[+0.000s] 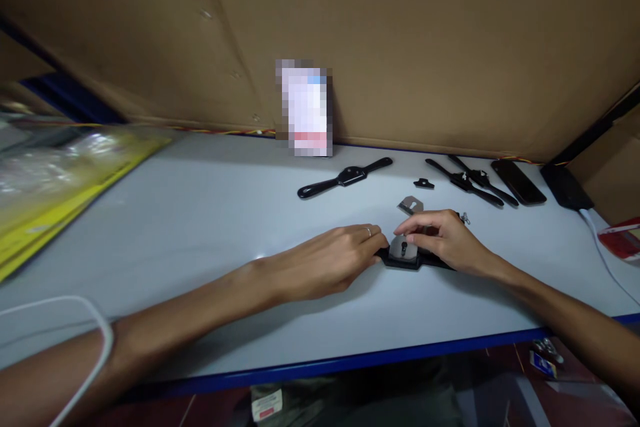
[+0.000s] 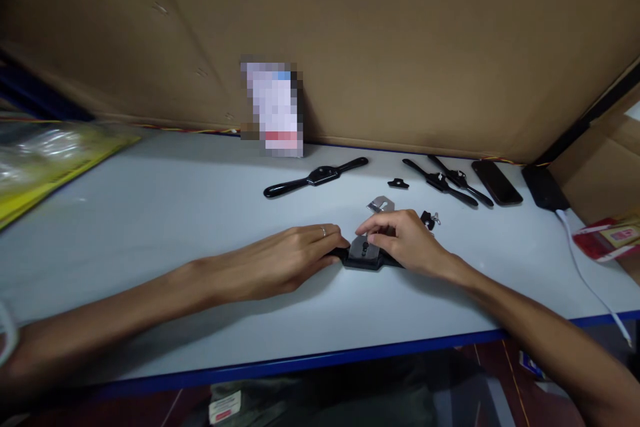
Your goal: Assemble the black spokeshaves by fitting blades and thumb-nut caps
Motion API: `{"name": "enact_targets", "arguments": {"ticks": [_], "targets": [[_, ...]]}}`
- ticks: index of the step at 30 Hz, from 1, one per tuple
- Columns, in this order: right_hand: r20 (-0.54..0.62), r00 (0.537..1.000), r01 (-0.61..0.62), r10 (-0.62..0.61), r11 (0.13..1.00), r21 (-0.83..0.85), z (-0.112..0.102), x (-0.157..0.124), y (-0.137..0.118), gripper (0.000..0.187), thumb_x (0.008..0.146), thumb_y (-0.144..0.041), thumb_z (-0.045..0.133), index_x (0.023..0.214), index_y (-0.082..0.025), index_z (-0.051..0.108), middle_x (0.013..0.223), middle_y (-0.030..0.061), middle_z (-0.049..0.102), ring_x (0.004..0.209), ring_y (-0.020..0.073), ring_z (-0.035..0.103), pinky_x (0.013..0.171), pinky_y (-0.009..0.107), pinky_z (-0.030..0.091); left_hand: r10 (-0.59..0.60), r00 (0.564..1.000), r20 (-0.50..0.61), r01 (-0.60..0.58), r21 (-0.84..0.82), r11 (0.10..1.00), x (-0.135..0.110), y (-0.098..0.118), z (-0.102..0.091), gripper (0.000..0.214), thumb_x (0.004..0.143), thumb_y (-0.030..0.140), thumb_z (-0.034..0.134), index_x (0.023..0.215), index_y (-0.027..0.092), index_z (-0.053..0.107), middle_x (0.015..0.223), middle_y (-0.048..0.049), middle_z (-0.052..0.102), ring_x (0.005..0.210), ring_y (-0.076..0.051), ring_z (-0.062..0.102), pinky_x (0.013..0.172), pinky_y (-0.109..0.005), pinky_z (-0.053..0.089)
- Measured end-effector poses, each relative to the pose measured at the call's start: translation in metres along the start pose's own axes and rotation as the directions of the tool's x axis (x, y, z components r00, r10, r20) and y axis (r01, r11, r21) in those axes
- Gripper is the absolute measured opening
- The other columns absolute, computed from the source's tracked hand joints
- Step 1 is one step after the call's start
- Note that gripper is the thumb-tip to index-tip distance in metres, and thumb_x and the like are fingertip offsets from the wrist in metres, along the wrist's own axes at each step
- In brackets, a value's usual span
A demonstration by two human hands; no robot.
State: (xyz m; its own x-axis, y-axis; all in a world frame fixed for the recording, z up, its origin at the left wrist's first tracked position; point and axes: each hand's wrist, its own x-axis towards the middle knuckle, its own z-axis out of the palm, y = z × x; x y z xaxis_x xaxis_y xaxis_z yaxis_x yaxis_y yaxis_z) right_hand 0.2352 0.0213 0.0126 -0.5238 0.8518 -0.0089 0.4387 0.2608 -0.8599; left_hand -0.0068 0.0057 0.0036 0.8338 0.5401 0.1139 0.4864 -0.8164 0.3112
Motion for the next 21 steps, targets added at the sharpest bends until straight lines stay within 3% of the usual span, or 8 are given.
{"name": "enact_targets", "arguments": {"ticks": [9,16,21], "targets": [[0.016,0.999,0.029,-0.029,0.999,-0.023,0.0018,0.0005,0.0015,0.017,0.087,-0.013,0.062,0.093,-0.021,0.076,0.088,0.0026,0.074,0.081,0.0163,0.066,0.077,0.033,0.051,-0.027,0.999,0.041,0.025,0.046,0.999,-0.0002,0.002,0.0001,0.019,0.101,0.017,0.04,0.112,0.015,0.056,0.094,-0.0054,0.064,0.08,-0.018,0.061,0.071,-0.032,0.048],[0.045,0.998,0.049,-0.046,0.996,-0.079,0.0018,-0.0003,-0.0004,0.018,0.087,-0.013,0.06,0.094,-0.021,0.075,0.084,0.0025,0.072,0.077,0.0164,0.064,0.074,0.032,0.049,0.11,0.994,-0.003,-0.103,0.313,0.944,0.0009,0.0041,0.0,0.02,0.101,0.015,0.038,0.092,0.016,0.055,0.083,-0.0057,0.062,0.076,-0.02,0.056,0.067,-0.034,0.045],[0.046,0.998,0.057,-0.052,0.992,-0.109,0.0014,-0.0005,-0.0003,0.017,0.087,-0.012,0.06,0.094,-0.02,0.074,0.083,0.0025,0.072,0.076,0.0159,0.063,0.072,0.032,0.048,0.155,0.987,-0.045,-0.126,0.383,0.915,0.0006,0.0012,0.001,0.019,0.101,0.02,0.042,0.09,0.017,0.056,0.086,-0.0057,0.061,0.077,-0.019,0.054,0.065,-0.033,0.045]]}}
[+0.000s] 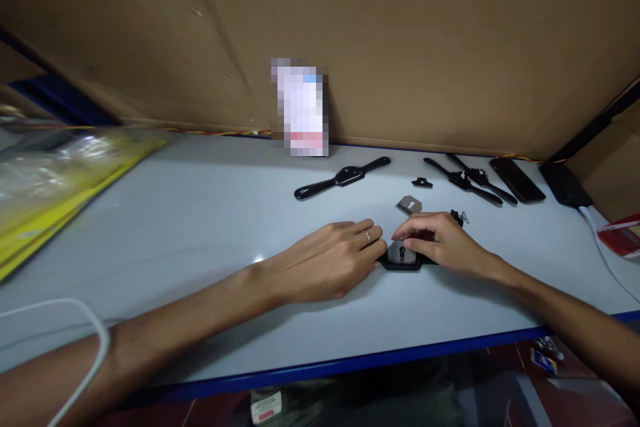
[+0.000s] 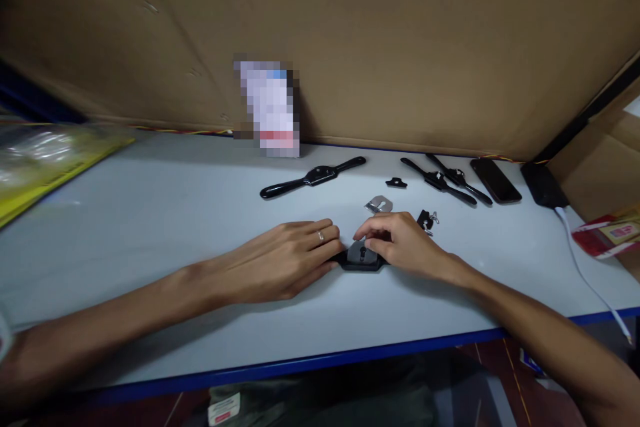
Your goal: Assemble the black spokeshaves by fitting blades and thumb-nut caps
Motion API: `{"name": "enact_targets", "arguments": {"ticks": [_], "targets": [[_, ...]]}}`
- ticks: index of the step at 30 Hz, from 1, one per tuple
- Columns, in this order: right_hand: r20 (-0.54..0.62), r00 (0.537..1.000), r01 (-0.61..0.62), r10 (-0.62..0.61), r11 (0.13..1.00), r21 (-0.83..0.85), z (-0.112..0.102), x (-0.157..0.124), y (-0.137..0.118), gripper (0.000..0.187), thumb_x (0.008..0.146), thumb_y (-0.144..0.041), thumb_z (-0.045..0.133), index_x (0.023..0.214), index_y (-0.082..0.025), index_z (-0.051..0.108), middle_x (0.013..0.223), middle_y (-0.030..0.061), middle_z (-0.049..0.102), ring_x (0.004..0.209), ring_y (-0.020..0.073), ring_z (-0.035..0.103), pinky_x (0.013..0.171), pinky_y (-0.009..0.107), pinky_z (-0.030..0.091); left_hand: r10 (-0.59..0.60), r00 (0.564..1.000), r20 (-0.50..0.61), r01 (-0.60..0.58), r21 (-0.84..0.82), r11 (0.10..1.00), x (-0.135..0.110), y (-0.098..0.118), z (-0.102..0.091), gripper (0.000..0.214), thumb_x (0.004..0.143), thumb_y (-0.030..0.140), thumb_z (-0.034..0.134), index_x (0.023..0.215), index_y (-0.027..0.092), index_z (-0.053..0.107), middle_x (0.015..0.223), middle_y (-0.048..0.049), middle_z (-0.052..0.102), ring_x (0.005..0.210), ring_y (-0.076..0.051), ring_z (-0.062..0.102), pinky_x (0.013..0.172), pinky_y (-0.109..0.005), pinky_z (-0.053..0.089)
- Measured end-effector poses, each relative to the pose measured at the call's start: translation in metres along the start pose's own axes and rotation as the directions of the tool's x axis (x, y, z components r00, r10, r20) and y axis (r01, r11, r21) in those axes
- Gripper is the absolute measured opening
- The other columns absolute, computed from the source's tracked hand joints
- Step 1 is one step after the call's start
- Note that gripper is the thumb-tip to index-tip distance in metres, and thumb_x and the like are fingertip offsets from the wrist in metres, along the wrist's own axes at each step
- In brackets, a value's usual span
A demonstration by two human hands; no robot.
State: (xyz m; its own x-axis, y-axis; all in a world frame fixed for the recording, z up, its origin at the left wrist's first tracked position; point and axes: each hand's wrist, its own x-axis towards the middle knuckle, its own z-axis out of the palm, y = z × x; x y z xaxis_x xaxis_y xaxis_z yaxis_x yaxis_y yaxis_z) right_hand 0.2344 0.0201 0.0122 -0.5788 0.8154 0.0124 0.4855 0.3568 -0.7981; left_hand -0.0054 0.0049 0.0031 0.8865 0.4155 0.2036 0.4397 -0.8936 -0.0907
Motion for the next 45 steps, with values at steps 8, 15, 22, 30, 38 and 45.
{"name": "enact_targets", "arguments": {"ticks": [8,15,22,30,38,45], "targets": [[-0.085,0.995,0.042,-0.049,0.995,-0.086,-0.009,-0.002,-0.004,0.015,0.087,-0.016,0.061,0.092,-0.02,0.075,0.086,0.0028,0.073,0.075,0.0154,0.064,0.068,0.029,0.047,-0.021,1.0,0.017,0.022,-0.033,0.999,-0.001,-0.003,0.002,0.018,0.103,0.026,0.042,0.096,0.017,0.057,0.091,-0.005,0.061,0.08,-0.02,0.056,0.068,-0.034,0.048],[-0.467,0.875,-0.134,-0.124,0.867,-0.481,-0.071,-0.007,-0.005,0.021,0.092,-0.032,0.06,0.076,-0.021,0.067,0.067,0.001,0.066,0.059,0.015,0.053,0.058,0.03,0.035,-0.036,0.999,0.015,0.037,-0.083,0.996,-0.001,-0.004,0.002,0.022,0.104,0.03,0.041,0.096,0.017,0.057,0.093,-0.0051,0.06,0.08,-0.019,0.056,0.07,-0.033,0.049],[-0.156,0.979,-0.206,0.135,0.699,-0.685,-0.1,-0.014,0.016,0.01,0.087,-0.025,0.062,0.079,-0.022,0.069,0.076,0.0014,0.068,0.071,0.0176,0.058,0.063,0.03,0.034,-0.031,1.0,0.005,0.031,-0.102,0.994,-0.001,-0.005,0.001,0.023,0.104,0.03,0.042,0.096,0.016,0.058,0.091,-0.0047,0.059,0.078,-0.018,0.055,0.068,-0.032,0.048],[0.042,0.94,-0.225,0.338,0.708,-0.67,-0.105,-0.02,0.008,0.007,0.081,-0.029,0.067,0.083,-0.023,0.063,0.076,0.0003,0.066,0.071,0.0175,0.057,0.059,0.029,0.033,-0.045,0.999,0.021,0.047,-0.106,0.993,-0.002,-0.005,0.003,0.024,0.104,0.031,0.041,0.096,0.016,0.058,0.093,-0.0055,0.06,0.081,-0.019,0.056,0.069,-0.033,0.048],[0.081,0.948,-0.165,0.309,0.69,-0.705,-0.088,-0.015,0.008,0.011,0.082,-0.034,0.068,0.085,-0.023,0.066,0.076,0.0004,0.067,0.068,0.017,0.055,0.059,0.029,0.031,-0.043,0.999,0.027,0.045,-0.088,0.995,-0.001,-0.004,0.001,0.021,0.104,0.03,0.043,0.095,0.017,0.057,0.093,-0.005,0.06,0.081,-0.019,0.056,0.069,-0.032,0.048],[-0.02,0.998,-0.065,0.065,0.799,-0.598,-0.065,-0.003,0.01,0.013,0.092,-0.028,0.059,0.089,-0.022,0.07,0.072,0.0005,0.068,0.065,0.0147,0.056,0.062,0.028,0.034,-0.041,0.999,0.022,0.043,-0.09,0.995,0.0,-0.004,0.001,0.021,0.104,0.03,0.043,0.096,0.017,0.057,0.093,-0.0048,0.06,0.08,-0.019,0.056,0.069,-0.031,0.047]]}}
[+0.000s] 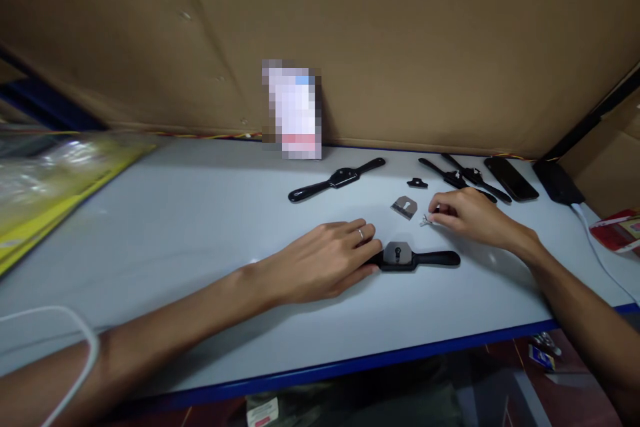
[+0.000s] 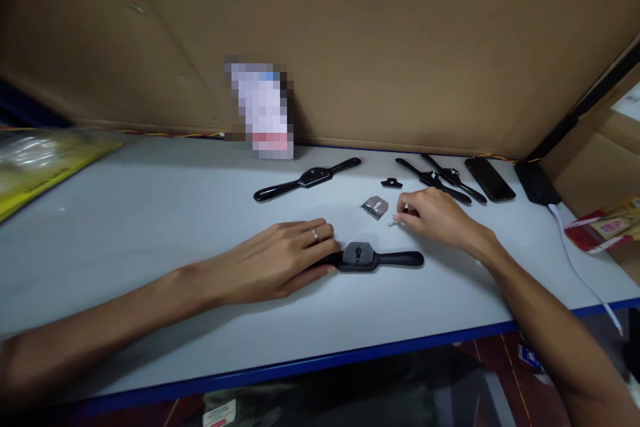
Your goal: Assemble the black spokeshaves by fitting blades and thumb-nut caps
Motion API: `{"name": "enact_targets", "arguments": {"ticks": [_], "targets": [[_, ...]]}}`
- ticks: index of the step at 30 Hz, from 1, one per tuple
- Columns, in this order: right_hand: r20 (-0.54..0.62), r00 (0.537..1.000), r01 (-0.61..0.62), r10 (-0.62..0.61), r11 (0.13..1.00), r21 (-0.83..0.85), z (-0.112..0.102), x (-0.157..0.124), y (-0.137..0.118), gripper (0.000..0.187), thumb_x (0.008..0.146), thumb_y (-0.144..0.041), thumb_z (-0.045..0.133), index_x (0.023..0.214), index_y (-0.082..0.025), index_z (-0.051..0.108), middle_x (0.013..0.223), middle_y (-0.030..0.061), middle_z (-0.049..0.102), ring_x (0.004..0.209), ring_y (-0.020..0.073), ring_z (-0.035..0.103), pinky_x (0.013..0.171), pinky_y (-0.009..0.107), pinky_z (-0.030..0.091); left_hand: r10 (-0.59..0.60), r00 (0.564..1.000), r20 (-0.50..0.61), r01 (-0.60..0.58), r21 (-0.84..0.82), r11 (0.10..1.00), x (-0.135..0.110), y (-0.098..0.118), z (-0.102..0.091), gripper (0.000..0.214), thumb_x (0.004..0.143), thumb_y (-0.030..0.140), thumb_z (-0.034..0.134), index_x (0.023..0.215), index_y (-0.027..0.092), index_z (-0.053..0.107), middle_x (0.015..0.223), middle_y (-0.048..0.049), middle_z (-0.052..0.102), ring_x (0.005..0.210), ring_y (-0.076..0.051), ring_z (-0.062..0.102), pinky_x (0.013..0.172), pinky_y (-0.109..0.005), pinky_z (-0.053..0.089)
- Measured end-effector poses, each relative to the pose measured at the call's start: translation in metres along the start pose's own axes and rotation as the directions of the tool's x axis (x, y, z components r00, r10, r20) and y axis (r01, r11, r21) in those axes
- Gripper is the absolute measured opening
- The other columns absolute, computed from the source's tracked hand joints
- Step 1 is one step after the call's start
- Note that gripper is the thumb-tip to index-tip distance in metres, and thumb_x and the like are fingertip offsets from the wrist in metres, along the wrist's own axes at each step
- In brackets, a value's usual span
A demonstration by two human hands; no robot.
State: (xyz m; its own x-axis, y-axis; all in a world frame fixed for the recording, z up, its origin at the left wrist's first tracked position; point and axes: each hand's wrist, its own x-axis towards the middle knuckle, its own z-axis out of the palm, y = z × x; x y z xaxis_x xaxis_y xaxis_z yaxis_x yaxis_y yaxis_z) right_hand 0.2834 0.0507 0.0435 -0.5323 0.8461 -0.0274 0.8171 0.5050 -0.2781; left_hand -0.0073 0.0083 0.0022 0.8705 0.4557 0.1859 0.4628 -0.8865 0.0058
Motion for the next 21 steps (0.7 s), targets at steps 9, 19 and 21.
{"name": "enact_targets", "arguments": {"ticks": [9,19,21], "targets": [[-0.032,0.997,-0.066,0.063,0.994,-0.09,-0.005,0.002,0.024,0.021,0.084,-0.028,0.067,0.104,-0.022,0.072,0.101,0.0065,0.07,0.09,0.0224,0.061,0.077,0.033,0.041,-0.009,1.0,0.012,0.009,0.003,1.0,-0.001,-0.001,0.0,0.022,0.104,0.031,0.043,0.095,0.017,0.057,0.093,-0.0052,0.06,0.082,-0.019,0.056,0.07,-0.032,0.047],[0.021,0.998,-0.054,0.052,0.992,0.113,-0.004,0.005,0.007,0.007,0.079,-0.02,0.065,0.085,-0.021,0.062,0.076,0.0001,0.063,0.073,0.017,0.056,0.07,0.03,0.038,-0.005,1.0,0.018,0.005,0.016,1.0,0.0,0.0,-0.001,0.022,0.104,0.031,0.042,0.095,0.017,0.056,0.092,-0.0048,0.061,0.082,-0.018,0.056,0.07,-0.03,0.047],[-0.061,0.996,-0.045,0.061,0.973,0.226,-0.004,0.003,0.0,0.011,0.079,-0.022,0.065,0.09,-0.021,0.064,0.076,-0.0008,0.064,0.071,0.0161,0.054,0.069,0.03,0.037,-0.008,1.0,0.016,0.008,0.012,1.0,0.0,0.0,-0.001,0.021,0.104,0.031,0.043,0.096,0.017,0.057,0.093,-0.005,0.061,0.082,-0.019,0.056,0.07,-0.031,0.047]]}}
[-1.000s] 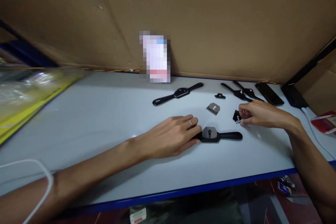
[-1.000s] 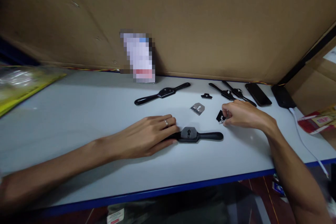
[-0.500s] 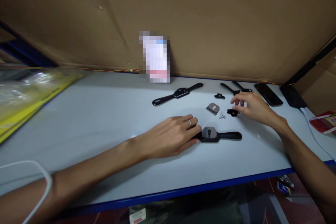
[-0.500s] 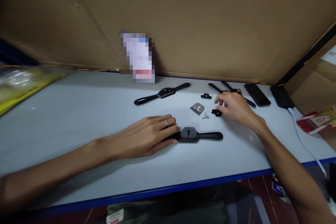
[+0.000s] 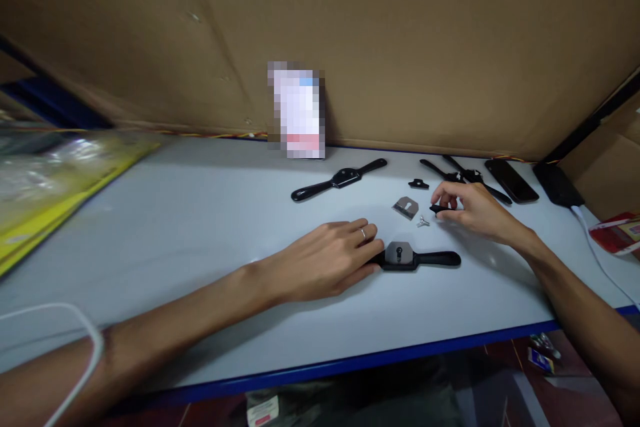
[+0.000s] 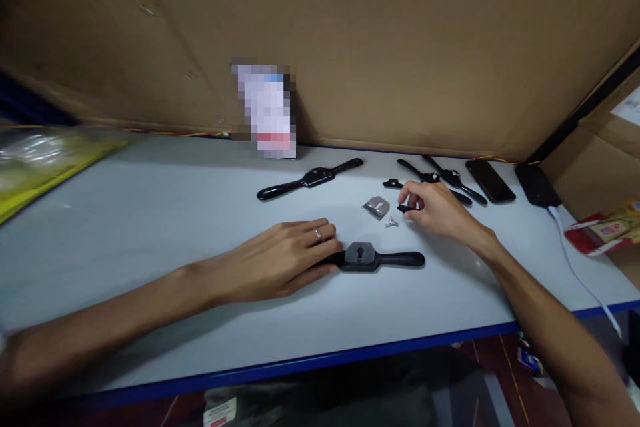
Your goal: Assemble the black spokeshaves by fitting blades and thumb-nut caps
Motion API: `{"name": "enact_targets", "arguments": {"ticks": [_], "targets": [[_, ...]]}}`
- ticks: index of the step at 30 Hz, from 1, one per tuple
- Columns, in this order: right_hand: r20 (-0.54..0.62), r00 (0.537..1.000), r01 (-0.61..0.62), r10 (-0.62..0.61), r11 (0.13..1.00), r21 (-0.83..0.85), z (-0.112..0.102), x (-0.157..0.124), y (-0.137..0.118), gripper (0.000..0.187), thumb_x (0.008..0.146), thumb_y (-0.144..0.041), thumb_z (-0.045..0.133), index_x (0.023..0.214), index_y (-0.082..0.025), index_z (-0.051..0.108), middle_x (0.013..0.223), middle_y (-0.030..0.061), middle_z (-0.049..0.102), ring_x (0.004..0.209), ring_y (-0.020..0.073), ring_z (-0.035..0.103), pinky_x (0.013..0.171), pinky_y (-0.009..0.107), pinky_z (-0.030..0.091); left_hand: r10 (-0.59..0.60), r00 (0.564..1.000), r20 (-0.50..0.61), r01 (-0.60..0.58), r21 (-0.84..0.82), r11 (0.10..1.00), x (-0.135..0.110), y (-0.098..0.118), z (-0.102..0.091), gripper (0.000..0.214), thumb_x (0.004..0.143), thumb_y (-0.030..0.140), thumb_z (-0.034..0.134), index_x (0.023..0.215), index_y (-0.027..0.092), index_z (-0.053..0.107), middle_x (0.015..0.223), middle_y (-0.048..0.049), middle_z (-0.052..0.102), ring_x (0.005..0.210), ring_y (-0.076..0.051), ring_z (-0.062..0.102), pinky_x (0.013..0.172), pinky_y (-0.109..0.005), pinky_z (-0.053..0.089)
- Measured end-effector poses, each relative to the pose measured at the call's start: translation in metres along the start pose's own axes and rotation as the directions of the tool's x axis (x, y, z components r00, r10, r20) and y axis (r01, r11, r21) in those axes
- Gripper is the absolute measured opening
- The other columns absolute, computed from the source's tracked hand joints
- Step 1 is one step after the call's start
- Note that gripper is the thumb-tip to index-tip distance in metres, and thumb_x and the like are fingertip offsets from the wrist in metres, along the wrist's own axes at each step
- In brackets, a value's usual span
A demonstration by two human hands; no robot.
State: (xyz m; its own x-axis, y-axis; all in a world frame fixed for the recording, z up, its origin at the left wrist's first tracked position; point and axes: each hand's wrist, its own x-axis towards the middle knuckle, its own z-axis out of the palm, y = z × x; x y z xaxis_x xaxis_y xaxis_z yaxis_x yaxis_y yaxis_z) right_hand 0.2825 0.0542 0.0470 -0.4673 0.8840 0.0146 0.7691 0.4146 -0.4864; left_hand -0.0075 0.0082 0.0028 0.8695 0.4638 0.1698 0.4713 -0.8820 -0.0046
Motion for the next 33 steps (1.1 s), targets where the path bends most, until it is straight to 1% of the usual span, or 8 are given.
{"name": "enact_targets", "arguments": {"ticks": [3,6,9,14,18,23,28,33], "targets": [[-0.102,0.995,0.034,-0.017,0.986,0.161,0.001,-0.006,-0.011,0.016,0.079,-0.026,0.067,0.094,-0.022,0.067,0.08,-0.0007,0.064,0.071,0.0152,0.052,0.068,0.03,0.037,0.004,1.0,-0.001,-0.004,-0.004,1.0,0.0,0.0,0.0,0.02,0.104,0.031,0.044,0.096,0.017,0.057,0.093,-0.0051,0.061,0.082,-0.019,0.057,0.07,-0.031,0.047],[-0.094,0.995,0.054,-0.027,0.954,0.293,0.002,-0.011,-0.021,0.024,0.079,-0.028,0.068,0.102,-0.021,0.068,0.081,-0.001,0.061,0.068,0.0137,0.049,0.065,0.03,0.038,0.006,1.0,-0.008,-0.006,-0.006,1.0,0.0,0.0,0.001,0.02,0.104,0.03,0.043,0.096,0.018,0.056,0.093,-0.005,0.061,0.082,-0.019,0.057,0.07,-0.031,0.047],[-0.075,0.997,0.056,-0.031,0.934,0.354,0.004,-0.015,-0.028,0.027,0.079,-0.025,0.067,0.106,-0.022,0.068,0.08,-0.0016,0.057,0.067,0.0133,0.048,0.064,0.029,0.039,0.009,1.0,-0.014,-0.009,-0.007,1.0,0.0,0.0,0.001,0.021,0.104,0.03,0.042,0.095,0.018,0.056,0.092,-0.0049,0.061,0.081,-0.018,0.056,0.069,-0.031,0.047],[-0.066,0.997,0.068,-0.046,0.921,0.383,0.008,-0.016,-0.033,0.023,0.076,-0.017,0.062,0.098,-0.021,0.066,0.083,0.0001,0.06,0.076,0.0155,0.055,0.069,0.03,0.042,0.003,1.0,-0.012,-0.003,-0.025,1.0,0.0,0.0,0.001,0.023,0.104,0.03,0.04,0.097,0.017,0.058,0.093,-0.0056,0.061,0.081,-0.018,0.057,0.07,-0.031,0.048],[-0.037,0.998,0.063,-0.054,0.932,0.358,0.012,-0.016,-0.038,0.018,0.074,-0.015,0.059,0.089,-0.022,0.066,0.079,-0.0007,0.06,0.074,0.0151,0.054,0.065,0.029,0.038,0.006,1.0,-0.024,-0.007,-0.022,1.0,0.0,0.0,0.001,0.025,0.104,0.03,0.04,0.096,0.017,0.059,0.091,-0.005,0.061,0.08,-0.018,0.056,0.069,-0.03,0.048],[-0.017,0.998,0.067,-0.066,0.929,0.364,0.021,-0.019,-0.042,0.022,0.071,-0.01,0.055,0.087,-0.022,0.064,0.077,-0.0023,0.058,0.071,0.0136,0.051,0.065,0.028,0.038,0.008,1.0,-0.019,-0.008,-0.011,1.0,0.0,-0.001,0.001,0.022,0.104,0.03,0.041,0.095,0.018,0.058,0.091,-0.0048,0.06,0.08,-0.018,0.056,0.069,-0.031,0.047],[0.008,0.998,0.058,-0.067,0.909,0.414,0.031,-0.021,-0.045,0.019,0.072,-0.011,0.059,0.087,-0.022,0.063,0.074,-0.0033,0.056,0.066,0.0129,0.049,0.061,0.027,0.038,0.003,1.0,-0.01,-0.003,-0.01,1.0,-0.001,-0.001,0.003,0.019,0.103,0.03,0.044,0.096,0.017,0.057,0.092,-0.005,0.059,0.081,-0.02,0.057,0.068,-0.032,0.047],[-0.049,0.996,0.088,-0.075,0.919,0.384,0.043,-0.019,-0.047,0.006,0.076,-0.016,0.065,0.077,-0.022,0.063,0.073,-0.0029,0.062,0.065,0.0123,0.048,0.062,0.028,0.038,0.005,1.0,-0.022,-0.005,-0.008,1.0,0.0,0.0,0.002,0.02,0.104,0.03,0.043,0.096,0.018,0.057,0.092,-0.005,0.06,0.081,-0.019,0.056,0.068,-0.032,0.047]]}}
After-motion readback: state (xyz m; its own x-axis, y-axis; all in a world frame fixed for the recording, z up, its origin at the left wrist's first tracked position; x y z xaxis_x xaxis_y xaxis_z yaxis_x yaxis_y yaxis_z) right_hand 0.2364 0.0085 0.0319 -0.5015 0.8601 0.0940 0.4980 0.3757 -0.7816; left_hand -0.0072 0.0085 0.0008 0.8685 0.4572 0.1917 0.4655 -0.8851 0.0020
